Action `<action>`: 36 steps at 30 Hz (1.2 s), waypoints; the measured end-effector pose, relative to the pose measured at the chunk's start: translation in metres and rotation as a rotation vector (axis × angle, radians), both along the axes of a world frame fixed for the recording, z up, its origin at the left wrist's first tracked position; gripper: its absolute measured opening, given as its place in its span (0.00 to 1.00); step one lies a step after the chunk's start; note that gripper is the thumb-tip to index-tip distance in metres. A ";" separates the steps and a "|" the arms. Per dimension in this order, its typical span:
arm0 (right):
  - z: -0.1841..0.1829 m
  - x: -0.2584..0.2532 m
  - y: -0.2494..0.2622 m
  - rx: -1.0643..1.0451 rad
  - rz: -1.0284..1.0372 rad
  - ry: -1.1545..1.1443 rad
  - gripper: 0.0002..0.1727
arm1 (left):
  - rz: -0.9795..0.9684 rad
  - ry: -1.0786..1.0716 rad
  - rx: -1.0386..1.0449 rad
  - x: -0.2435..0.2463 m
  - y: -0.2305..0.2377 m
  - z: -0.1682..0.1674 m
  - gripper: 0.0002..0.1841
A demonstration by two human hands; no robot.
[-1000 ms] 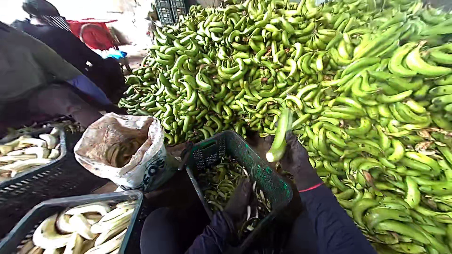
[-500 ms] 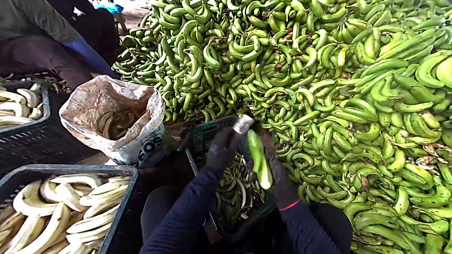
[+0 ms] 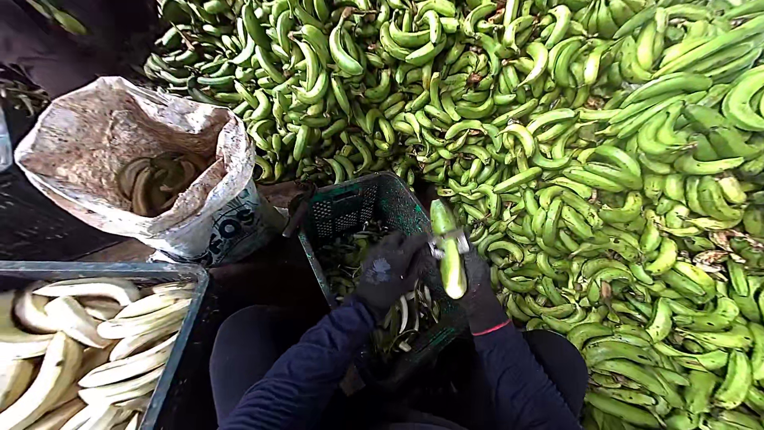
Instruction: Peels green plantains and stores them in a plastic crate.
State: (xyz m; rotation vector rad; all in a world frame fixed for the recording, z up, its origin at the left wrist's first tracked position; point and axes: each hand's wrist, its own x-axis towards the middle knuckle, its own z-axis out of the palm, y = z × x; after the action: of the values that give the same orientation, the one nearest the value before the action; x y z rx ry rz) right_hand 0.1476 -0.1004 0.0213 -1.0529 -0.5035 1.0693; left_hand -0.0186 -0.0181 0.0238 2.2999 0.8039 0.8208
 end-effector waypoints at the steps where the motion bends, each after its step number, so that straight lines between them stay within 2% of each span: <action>1: -0.001 -0.007 -0.003 -0.022 0.029 0.039 0.27 | 0.080 -0.015 0.016 0.000 0.012 -0.002 0.21; 3: -0.005 -0.013 -0.011 -0.030 0.080 0.035 0.28 | 0.195 -0.090 -0.028 -0.004 0.034 0.002 0.23; 5: -0.008 -0.011 -0.018 -0.009 0.088 0.029 0.30 | 0.231 -0.171 -0.101 -0.013 0.045 0.008 0.25; 8: -0.010 0.008 -0.015 0.003 0.009 -0.012 0.30 | 0.038 -0.188 -0.141 -0.018 0.027 0.012 0.22; 11: 0.000 0.022 -0.008 0.021 -0.196 -0.154 0.22 | -0.240 -0.193 -0.210 -0.010 -0.013 0.004 0.22; 13: -0.002 0.029 -0.004 0.099 -0.180 -0.161 0.22 | -0.306 -0.177 -0.206 -0.005 -0.030 0.000 0.25; 15: -0.003 0.026 -0.003 0.147 -0.082 -0.111 0.23 | -0.290 -0.120 -0.190 -0.003 -0.024 -0.003 0.24; 18: -0.014 0.015 -0.002 0.073 0.145 0.004 0.29 | -0.099 -0.075 -0.058 0.000 0.012 -0.017 0.20; 21: -0.014 0.002 -0.009 -0.038 0.279 -0.010 0.28 | 0.095 -0.135 -0.122 -0.006 0.044 -0.014 0.22; 23: -0.012 -0.003 -0.012 -0.059 0.213 -0.050 0.24 | 0.146 -0.153 -0.196 -0.012 0.051 -0.006 0.25; 26: -0.011 0.005 -0.002 -0.049 0.030 -0.098 0.23 | 0.067 -0.174 -0.191 -0.009 0.033 -0.004 0.26; 30: 0.001 0.010 0.018 0.076 -0.286 -0.253 0.32 | -0.097 -0.279 -0.292 0.005 -0.016 -0.009 0.26; 33: 0.018 0.004 0.028 0.054 -0.543 -0.349 0.33 | -0.089 -0.306 -0.325 0.011 -0.042 -0.007 0.27; 36: 0.022 0.003 0.034 0.084 -0.627 -0.372 0.34 | -0.051 -0.285 -0.327 0.012 -0.047 -0.003 0.28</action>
State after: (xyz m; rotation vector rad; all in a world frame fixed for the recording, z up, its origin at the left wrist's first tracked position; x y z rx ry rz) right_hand 0.1505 -0.0663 0.0438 -1.2301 -0.4616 0.2970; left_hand -0.0065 -0.0648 0.0207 1.8586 0.6901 0.8957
